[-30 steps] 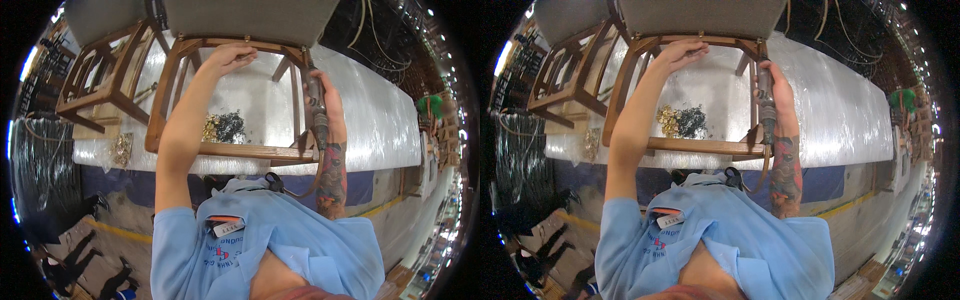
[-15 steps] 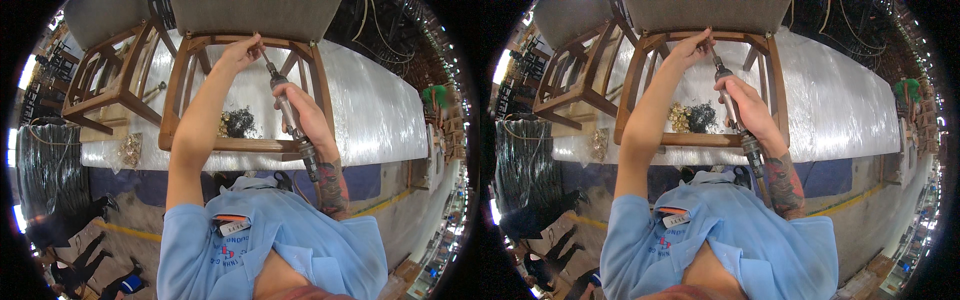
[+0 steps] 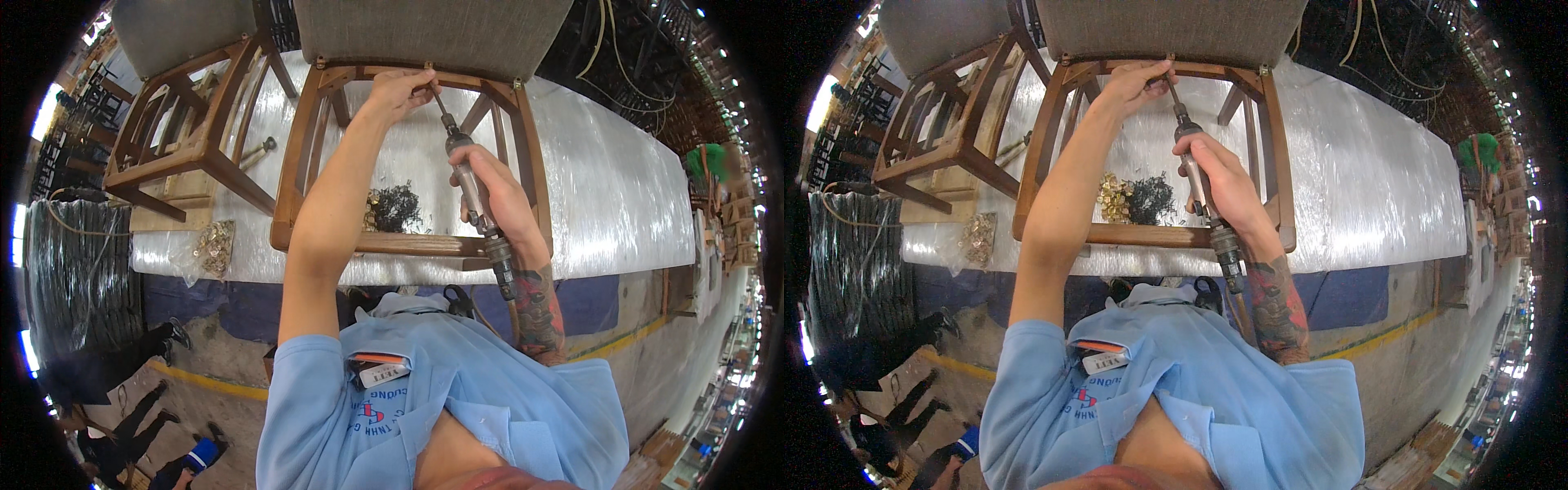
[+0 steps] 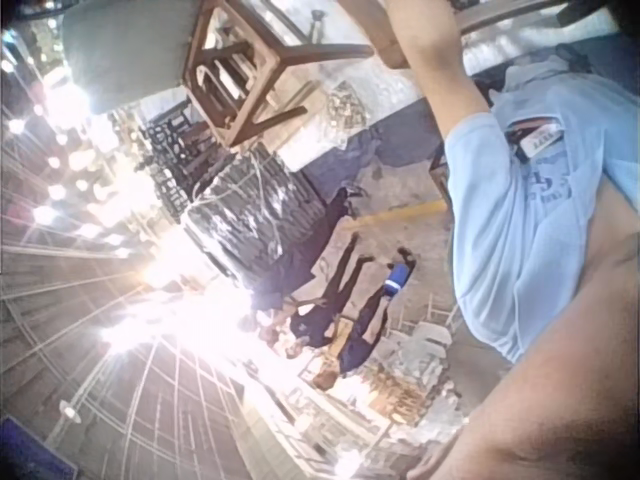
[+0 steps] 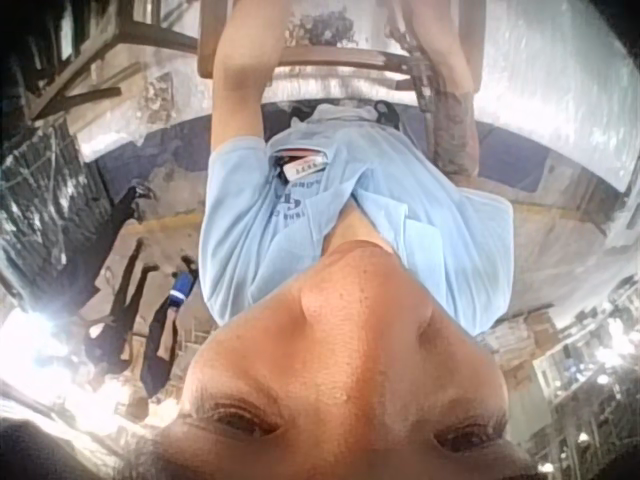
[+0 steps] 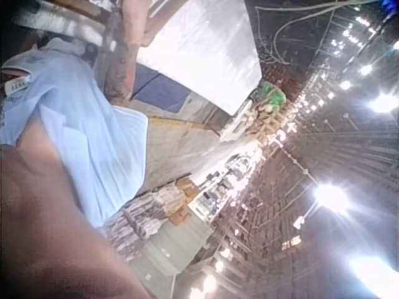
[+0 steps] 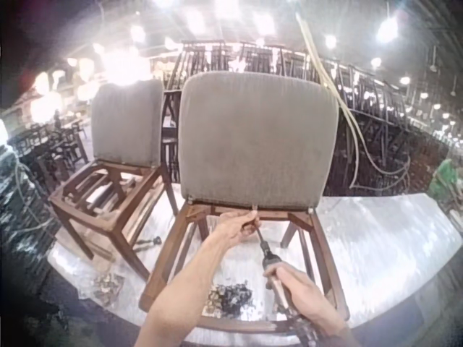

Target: The person assembles a wooden chair by attaching a fabric seat cushion to the frame using a pneumatic screwdriver. They repeatedly position the seat, drive screws into the frame, and reposition the chair to access different fastening points. The chair is handled one at a time on a plastic-covered workbench.

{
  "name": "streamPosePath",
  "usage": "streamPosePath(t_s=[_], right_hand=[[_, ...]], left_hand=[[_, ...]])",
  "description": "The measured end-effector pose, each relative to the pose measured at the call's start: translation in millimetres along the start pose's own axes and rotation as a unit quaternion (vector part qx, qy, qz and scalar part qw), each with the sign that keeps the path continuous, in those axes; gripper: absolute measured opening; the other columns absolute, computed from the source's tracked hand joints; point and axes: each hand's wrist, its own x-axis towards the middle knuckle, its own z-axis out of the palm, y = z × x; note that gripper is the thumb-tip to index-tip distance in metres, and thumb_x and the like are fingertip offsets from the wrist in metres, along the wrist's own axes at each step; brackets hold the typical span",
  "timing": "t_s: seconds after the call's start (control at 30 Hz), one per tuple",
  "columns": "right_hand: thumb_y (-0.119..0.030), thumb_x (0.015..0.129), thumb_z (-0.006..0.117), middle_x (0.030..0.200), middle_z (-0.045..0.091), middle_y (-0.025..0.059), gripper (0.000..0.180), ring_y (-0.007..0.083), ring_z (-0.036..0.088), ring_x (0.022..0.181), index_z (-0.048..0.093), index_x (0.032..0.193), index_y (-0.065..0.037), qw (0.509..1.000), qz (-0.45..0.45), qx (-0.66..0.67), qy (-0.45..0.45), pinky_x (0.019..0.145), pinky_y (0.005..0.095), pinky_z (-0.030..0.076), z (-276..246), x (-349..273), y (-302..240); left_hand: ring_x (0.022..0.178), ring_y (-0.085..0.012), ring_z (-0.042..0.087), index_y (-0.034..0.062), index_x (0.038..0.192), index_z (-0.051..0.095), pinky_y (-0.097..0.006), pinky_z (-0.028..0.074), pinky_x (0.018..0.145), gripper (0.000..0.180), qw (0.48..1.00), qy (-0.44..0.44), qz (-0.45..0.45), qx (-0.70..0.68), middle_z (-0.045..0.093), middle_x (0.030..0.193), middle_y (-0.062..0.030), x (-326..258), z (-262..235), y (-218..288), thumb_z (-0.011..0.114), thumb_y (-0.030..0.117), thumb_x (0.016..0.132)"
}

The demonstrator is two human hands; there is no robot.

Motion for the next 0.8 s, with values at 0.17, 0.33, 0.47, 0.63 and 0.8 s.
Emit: streamPosePath(t_s=[0.17, 0.33, 0.47, 0.63, 0.8], right_hand=[[-0.034, 0.104, 0.037, 0.087, 0.060, 0.0061, 0.034, 0.0081, 0.057, 0.054, 0.058, 0.111, -0.008, 1.000, -0.001, 0.002, -0.004, 0.045, 0.0193, 0.044, -1, 3, 6], [-0.034, 0.104, 0.036, 0.089, 0.060, 0.0068, 0.033, 0.0087, 0.057, 0.051, 0.057, 0.111, -0.009, 0.997, 0.005, 0.069, -0.021, 0.043, 0.0189, 0.044, -3, 5, 8], [-0.034, 0.104, 0.035, 0.091, 0.060, 0.0072, 0.032, 0.0093, 0.058, 0.051, 0.056, 0.112, -0.010, 0.996, 0.005, 0.092, -0.016, 0.042, 0.0189, 0.044, -1, 8, 12], [-0.034, 0.105, 0.034, 0.091, 0.060, 0.0072, 0.032, 0.0096, 0.059, 0.052, 0.055, 0.113, -0.010, 0.995, 0.005, 0.100, -0.011, 0.042, 0.0189, 0.044, 3, 10, 12], [-0.034, 0.104, 0.034, 0.092, 0.060, 0.0077, 0.033, 0.0093, 0.058, 0.052, 0.056, 0.112, -0.010, 0.998, -0.001, 0.068, -0.020, 0.044, 0.0195, 0.044, 1, 9, 14]], left_hand=[[0.084, -0.0227, 0.067, -0.0014, 0.097, 0.066, -0.031, 0.054, 0.075, 0.021, 1.000, 0.008, -0.028, 0.003, 0.067, 0.089, -0.0109, -7, 2, 7, 0.073, 0.017, 0.089], [0.081, -0.0227, 0.067, 0.0011, 0.089, 0.067, -0.031, 0.054, 0.071, 0.020, 0.999, -0.009, -0.039, -0.032, 0.067, 0.084, -0.0109, 1, -7, 7, 0.076, 0.020, 0.086], [0.088, -0.0205, 0.066, 0.0019, 0.098, 0.067, -0.030, 0.053, 0.074, 0.028, 0.999, -0.032, -0.037, -0.019, 0.067, 0.090, -0.0088, 9, -11, -1, 0.074, 0.028, 0.088], [0.093, -0.0219, 0.066, -0.0020, 0.101, 0.066, -0.030, 0.054, 0.077, 0.027, 0.999, -0.046, -0.005, -0.029, 0.067, 0.098, -0.0112, 7, -9, -2, 0.070, 0.023, 0.091], [0.100, -0.0262, 0.065, -0.0043, 0.107, 0.063, -0.035, 0.055, 0.089, 0.026, 0.997, -0.074, -0.008, -0.007, 0.067, 0.105, -0.0148, 4, -12, 6, 0.064, 0.019, 0.095]])
